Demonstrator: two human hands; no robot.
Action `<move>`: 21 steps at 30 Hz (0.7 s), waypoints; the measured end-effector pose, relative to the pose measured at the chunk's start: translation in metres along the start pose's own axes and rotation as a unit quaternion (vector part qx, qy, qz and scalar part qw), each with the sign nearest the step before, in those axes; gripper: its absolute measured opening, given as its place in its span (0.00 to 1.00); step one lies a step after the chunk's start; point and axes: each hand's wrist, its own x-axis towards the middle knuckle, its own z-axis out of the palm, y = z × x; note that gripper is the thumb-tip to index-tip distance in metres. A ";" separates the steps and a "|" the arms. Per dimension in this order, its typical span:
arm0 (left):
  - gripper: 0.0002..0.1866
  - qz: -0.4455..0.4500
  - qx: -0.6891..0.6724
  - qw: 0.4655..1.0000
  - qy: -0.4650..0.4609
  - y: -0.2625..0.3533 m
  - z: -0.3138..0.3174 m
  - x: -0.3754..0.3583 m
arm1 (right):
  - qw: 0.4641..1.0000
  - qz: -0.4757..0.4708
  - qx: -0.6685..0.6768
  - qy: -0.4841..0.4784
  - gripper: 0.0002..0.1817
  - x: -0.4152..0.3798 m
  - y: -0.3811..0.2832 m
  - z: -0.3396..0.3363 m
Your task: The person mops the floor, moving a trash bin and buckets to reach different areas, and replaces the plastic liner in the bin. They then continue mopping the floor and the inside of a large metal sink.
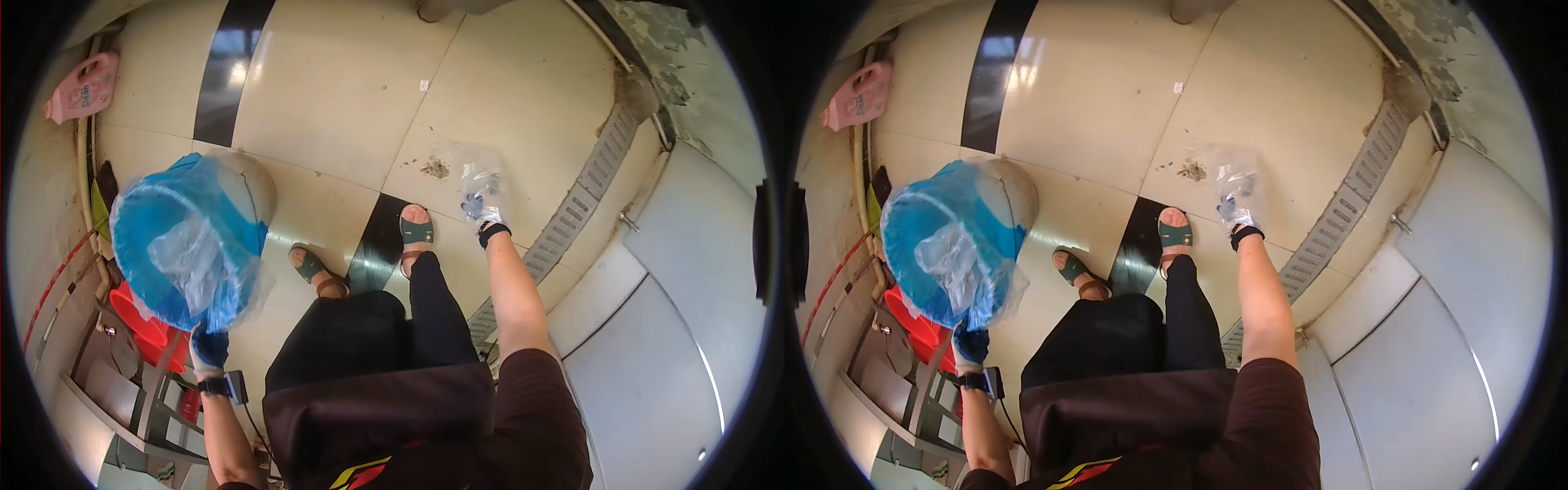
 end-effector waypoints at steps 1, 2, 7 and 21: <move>0.13 0.012 0.026 0.999 -0.019 0.002 -0.002 -0.001 | 0.999 -0.004 -0.032 -0.008 0.18 0.011 0.010 0.001; 0.14 -0.007 0.029 0.999 -0.026 0.007 -0.010 0.005 | 0.998 -0.007 -0.066 -0.019 0.18 0.021 0.020 0.004; 0.15 -0.026 0.063 0.997 -0.037 0.015 -0.033 0.021 | 0.873 -0.177 -0.447 -0.082 0.24 0.064 0.064 0.047; 0.15 0.018 0.051 0.998 0.024 0.003 0.010 0.023 | 0.511 -0.221 -0.822 0.121 0.13 0.111 0.133 0.101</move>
